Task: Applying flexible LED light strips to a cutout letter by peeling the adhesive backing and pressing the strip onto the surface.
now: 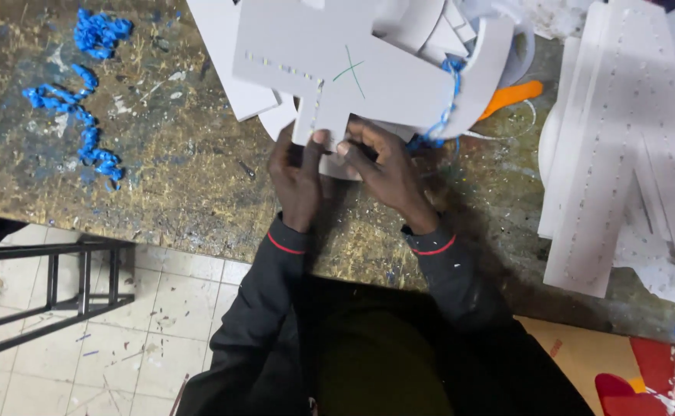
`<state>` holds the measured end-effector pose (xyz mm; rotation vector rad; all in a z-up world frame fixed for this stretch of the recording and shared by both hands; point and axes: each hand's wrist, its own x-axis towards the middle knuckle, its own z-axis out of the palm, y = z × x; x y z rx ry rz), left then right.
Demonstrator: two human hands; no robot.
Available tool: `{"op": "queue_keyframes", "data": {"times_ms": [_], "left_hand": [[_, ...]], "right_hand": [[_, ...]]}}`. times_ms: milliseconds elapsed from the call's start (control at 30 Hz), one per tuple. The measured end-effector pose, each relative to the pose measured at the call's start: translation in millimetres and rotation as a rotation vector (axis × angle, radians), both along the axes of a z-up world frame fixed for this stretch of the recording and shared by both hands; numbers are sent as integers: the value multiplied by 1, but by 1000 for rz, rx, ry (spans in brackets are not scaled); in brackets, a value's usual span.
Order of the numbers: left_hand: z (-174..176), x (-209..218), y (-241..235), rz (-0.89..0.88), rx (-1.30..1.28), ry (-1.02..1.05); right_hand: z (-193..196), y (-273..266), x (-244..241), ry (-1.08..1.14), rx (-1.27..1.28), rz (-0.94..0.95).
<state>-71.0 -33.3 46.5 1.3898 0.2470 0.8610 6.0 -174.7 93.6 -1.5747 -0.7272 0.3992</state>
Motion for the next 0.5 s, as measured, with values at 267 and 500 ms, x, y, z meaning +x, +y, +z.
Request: {"op": "queue_keyframes", "data": {"times_ms": [267,500], "left_hand": [[82,31,59,-38,193,-109],[50,84,99,-285,35,3]], "right_hand": [[85,-34,-9,-294,-108,-128],[54,-81,-39,-558,-290,-138]]}}
